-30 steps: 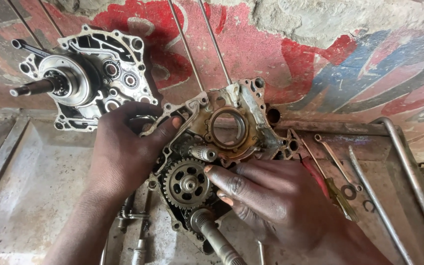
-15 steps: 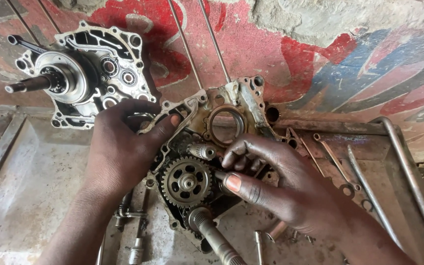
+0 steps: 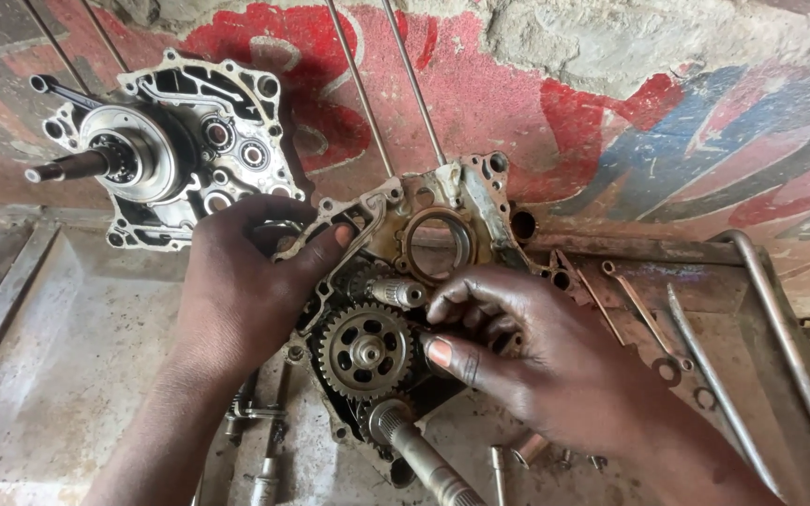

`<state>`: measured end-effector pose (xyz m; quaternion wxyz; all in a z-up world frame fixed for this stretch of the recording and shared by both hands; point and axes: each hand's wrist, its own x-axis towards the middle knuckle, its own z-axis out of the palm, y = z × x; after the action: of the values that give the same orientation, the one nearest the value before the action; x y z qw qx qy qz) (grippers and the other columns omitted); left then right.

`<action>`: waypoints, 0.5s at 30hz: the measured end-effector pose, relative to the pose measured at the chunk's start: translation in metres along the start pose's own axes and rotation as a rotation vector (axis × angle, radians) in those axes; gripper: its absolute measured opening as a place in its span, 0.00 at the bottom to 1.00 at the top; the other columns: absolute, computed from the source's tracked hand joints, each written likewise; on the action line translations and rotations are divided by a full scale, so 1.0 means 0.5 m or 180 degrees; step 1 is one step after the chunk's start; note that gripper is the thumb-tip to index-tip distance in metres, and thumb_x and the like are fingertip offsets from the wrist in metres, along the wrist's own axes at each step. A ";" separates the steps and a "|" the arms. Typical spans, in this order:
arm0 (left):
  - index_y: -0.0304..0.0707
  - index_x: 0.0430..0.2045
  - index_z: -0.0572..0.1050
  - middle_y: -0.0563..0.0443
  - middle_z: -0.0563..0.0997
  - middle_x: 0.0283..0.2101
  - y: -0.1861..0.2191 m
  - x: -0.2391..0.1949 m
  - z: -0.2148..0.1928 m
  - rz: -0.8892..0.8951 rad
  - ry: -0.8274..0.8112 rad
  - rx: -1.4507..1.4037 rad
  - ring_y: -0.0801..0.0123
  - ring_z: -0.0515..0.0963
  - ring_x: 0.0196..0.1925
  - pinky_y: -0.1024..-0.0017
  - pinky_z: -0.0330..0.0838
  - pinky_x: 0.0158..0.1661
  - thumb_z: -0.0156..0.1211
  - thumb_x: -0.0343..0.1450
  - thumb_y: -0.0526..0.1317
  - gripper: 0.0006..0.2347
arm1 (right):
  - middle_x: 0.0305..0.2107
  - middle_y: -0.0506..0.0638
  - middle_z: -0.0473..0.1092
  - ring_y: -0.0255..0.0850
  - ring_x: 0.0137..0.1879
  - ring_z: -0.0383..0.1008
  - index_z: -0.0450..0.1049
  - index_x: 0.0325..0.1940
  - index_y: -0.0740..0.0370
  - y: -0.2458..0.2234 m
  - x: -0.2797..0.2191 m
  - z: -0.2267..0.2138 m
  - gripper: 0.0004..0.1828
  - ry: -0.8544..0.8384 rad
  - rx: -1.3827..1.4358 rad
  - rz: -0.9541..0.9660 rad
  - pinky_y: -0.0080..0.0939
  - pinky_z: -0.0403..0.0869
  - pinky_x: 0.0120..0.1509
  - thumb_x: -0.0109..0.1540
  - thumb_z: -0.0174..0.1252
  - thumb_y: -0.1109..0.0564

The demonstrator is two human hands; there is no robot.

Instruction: Performing final adjustments to the internal gears and shafts of a motorcycle engine crankcase

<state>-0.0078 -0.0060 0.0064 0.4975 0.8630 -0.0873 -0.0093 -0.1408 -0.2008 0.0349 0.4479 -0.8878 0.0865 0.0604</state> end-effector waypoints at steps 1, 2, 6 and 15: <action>0.45 0.34 0.82 0.57 0.87 0.34 -0.001 -0.001 0.001 -0.0008 -0.0010 -0.0002 0.77 0.85 0.37 0.75 0.77 0.38 0.74 0.62 0.47 0.13 | 0.34 0.36 0.81 0.28 0.42 0.79 0.83 0.43 0.46 -0.001 -0.003 0.003 0.12 -0.0004 0.0000 0.0013 0.32 0.74 0.51 0.58 0.65 0.45; 0.45 0.35 0.82 0.57 0.87 0.35 0.000 0.000 0.000 -0.0042 -0.0020 -0.0046 0.77 0.86 0.39 0.76 0.78 0.38 0.74 0.61 0.47 0.13 | 0.32 0.37 0.82 0.28 0.38 0.78 0.84 0.41 0.47 -0.003 -0.003 0.006 0.10 0.0075 0.0075 -0.0016 0.31 0.74 0.47 0.58 0.66 0.47; 0.45 0.36 0.82 0.53 0.88 0.37 0.002 0.001 -0.003 -0.0104 -0.0026 -0.0017 0.74 0.88 0.42 0.74 0.79 0.40 0.74 0.61 0.49 0.15 | 0.34 0.37 0.85 0.28 0.44 0.84 0.85 0.36 0.47 0.000 -0.005 0.014 0.05 0.0453 -0.0146 -0.0646 0.31 0.73 0.53 0.57 0.67 0.51; 0.42 0.39 0.82 0.51 0.88 0.38 0.011 -0.005 -0.006 -0.0138 -0.0078 0.0088 0.72 0.87 0.44 0.72 0.81 0.42 0.72 0.62 0.49 0.17 | 0.39 0.40 0.82 0.33 0.46 0.84 0.84 0.41 0.51 0.006 -0.010 0.024 0.09 0.0592 -0.0646 -0.1360 0.35 0.75 0.52 0.59 0.65 0.51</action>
<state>-0.0105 -0.0056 0.0125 0.4841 0.8713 -0.0748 -0.0295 -0.1465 -0.1924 0.0261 0.3492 -0.9281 -0.0687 -0.1092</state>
